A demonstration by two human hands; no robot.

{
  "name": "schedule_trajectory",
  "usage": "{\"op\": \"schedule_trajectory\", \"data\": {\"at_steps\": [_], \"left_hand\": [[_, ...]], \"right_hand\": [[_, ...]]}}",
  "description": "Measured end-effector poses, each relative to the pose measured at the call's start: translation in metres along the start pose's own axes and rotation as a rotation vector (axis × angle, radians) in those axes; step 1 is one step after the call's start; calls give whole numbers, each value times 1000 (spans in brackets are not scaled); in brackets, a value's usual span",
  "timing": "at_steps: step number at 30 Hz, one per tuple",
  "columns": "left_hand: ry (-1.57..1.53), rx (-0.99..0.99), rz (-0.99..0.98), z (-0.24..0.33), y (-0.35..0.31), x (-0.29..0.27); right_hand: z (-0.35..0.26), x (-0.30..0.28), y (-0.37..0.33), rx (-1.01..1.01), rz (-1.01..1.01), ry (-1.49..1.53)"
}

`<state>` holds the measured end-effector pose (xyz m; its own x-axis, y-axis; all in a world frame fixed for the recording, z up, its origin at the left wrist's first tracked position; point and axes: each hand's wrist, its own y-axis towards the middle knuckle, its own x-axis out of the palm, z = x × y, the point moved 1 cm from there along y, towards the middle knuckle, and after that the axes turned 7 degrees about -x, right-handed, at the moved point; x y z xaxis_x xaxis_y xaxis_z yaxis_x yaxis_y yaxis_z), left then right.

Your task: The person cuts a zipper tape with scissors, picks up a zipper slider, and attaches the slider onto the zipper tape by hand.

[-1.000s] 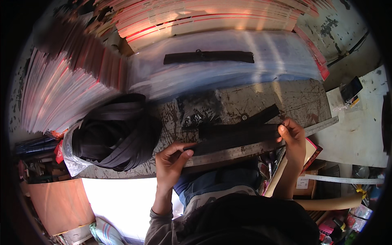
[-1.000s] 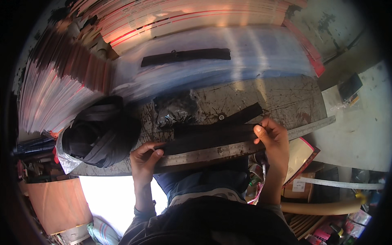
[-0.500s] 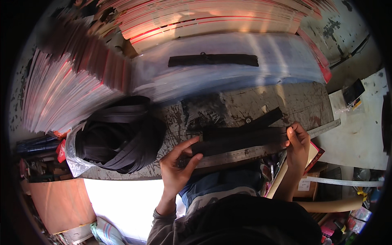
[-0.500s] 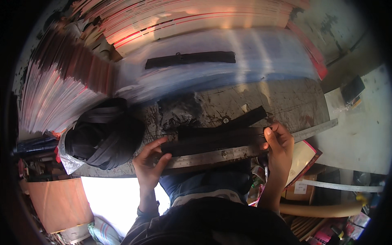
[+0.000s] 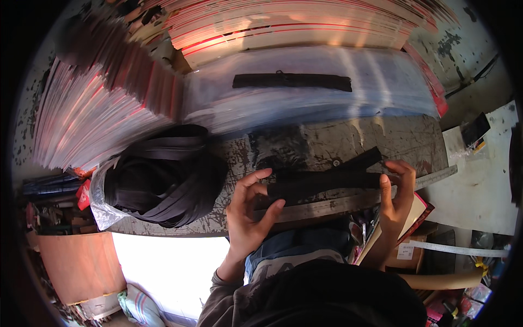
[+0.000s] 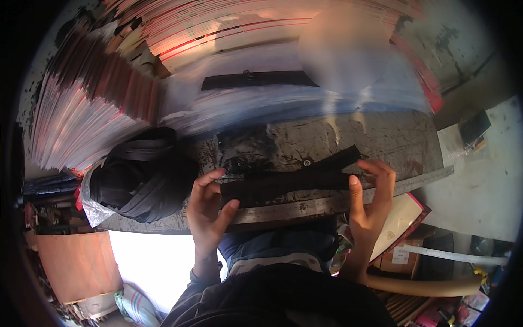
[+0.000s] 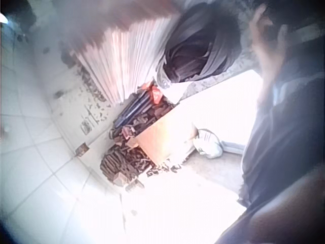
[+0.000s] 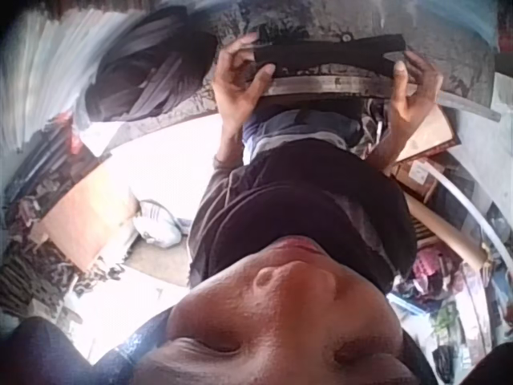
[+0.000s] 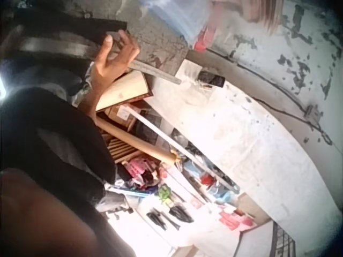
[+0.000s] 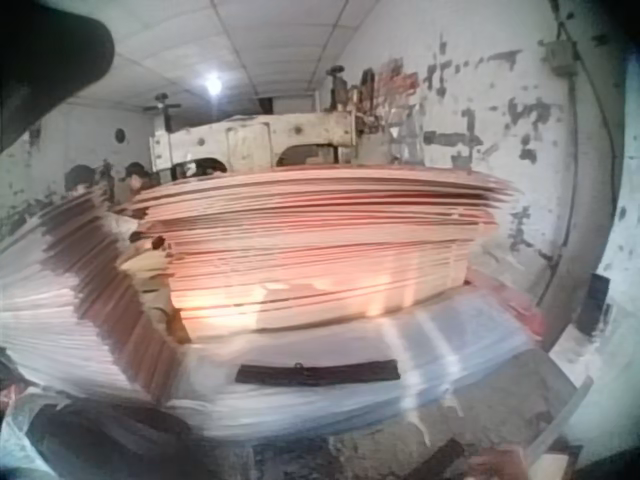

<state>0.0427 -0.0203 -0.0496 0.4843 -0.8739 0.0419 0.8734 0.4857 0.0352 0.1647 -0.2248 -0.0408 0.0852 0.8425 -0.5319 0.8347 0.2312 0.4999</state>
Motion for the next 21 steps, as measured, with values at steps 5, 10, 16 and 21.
{"op": "schedule_trajectory", "data": {"at_steps": [5, 10, 16, 21], "left_hand": [[353, -22, 99, -8, 4, -6], [716, 66, 249, -8, -3, -9], [803, 32, 282, -16, -6, -8], [918, 99, 320, -13, -9, -8]], "right_hand": [[8, 3, 4, 79, -24, 208], [36, -10, 0, 121, 111, 172], [44, -17, -6, 180, 167, 112], [42, -14, -5, 110, 134, 71]]}}
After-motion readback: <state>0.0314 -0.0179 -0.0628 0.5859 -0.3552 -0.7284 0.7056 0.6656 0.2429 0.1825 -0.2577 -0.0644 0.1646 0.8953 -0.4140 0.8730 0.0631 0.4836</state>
